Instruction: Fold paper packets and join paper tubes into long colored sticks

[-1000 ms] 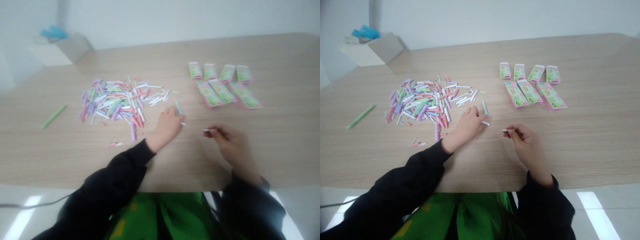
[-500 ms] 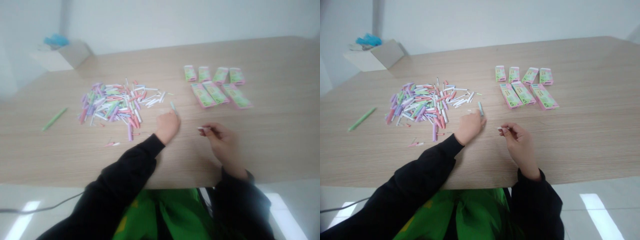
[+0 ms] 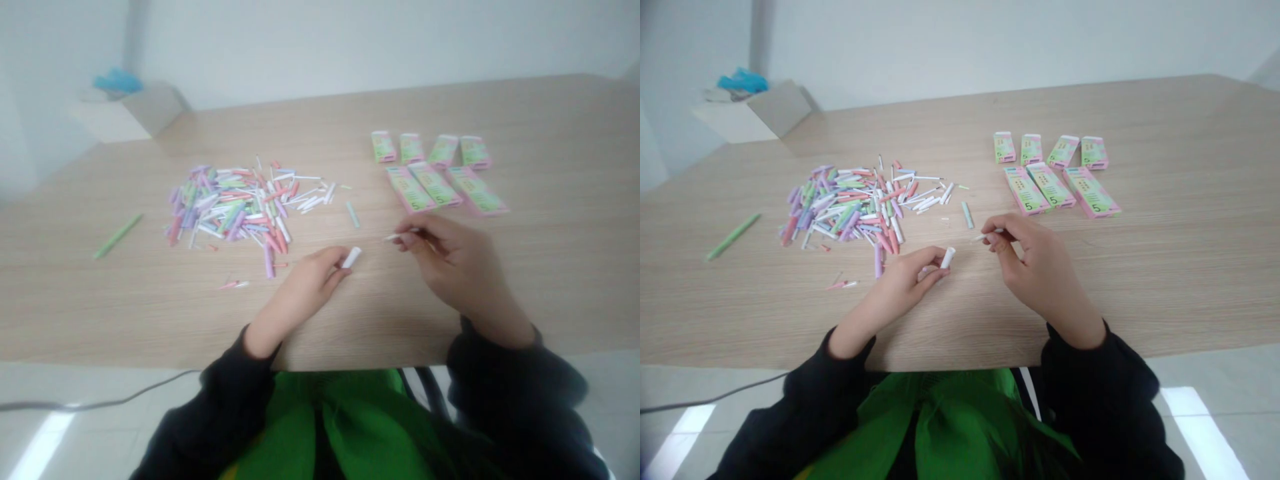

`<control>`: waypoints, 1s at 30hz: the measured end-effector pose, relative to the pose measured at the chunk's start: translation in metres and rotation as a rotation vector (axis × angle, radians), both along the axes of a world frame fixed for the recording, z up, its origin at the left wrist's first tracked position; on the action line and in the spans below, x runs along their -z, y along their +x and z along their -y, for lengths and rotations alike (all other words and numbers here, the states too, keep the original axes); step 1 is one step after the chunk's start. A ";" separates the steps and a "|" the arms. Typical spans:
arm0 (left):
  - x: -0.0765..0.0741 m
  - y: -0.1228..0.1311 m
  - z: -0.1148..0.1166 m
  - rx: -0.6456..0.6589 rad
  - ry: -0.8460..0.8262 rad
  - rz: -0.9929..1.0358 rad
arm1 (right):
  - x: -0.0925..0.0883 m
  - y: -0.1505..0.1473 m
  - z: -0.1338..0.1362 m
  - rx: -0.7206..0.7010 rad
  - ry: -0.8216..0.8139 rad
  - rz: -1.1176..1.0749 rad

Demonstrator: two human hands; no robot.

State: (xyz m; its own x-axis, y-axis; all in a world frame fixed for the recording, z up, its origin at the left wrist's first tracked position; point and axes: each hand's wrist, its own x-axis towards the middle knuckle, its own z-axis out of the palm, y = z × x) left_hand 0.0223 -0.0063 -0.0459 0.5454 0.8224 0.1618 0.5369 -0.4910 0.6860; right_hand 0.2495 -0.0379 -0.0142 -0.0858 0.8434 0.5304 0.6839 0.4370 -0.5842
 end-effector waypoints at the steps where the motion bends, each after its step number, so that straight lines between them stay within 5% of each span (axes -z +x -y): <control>1: 0.000 -0.006 0.004 0.013 0.019 0.028 | -0.004 -0.005 0.000 -0.046 0.005 0.060; 12: -0.003 -0.036 0.019 0.040 0.084 0.078 | -0.022 -0.046 0.000 -0.265 0.013 0.343; 20: -0.007 -0.049 0.021 0.026 -0.051 0.301 | -0.033 -0.066 -0.012 -0.435 0.046 0.359; 30: -0.004 -0.062 0.015 -0.020 -0.162 0.506 | -0.034 -0.076 -0.016 -0.421 0.009 0.240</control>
State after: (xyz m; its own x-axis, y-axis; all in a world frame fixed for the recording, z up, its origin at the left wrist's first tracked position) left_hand -0.0393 -0.0213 -0.0419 0.4155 0.8682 0.2711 0.1271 -0.3506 0.9279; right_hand 0.1733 -0.0216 0.0198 -0.5398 0.7046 0.4607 0.5617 0.7091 -0.4263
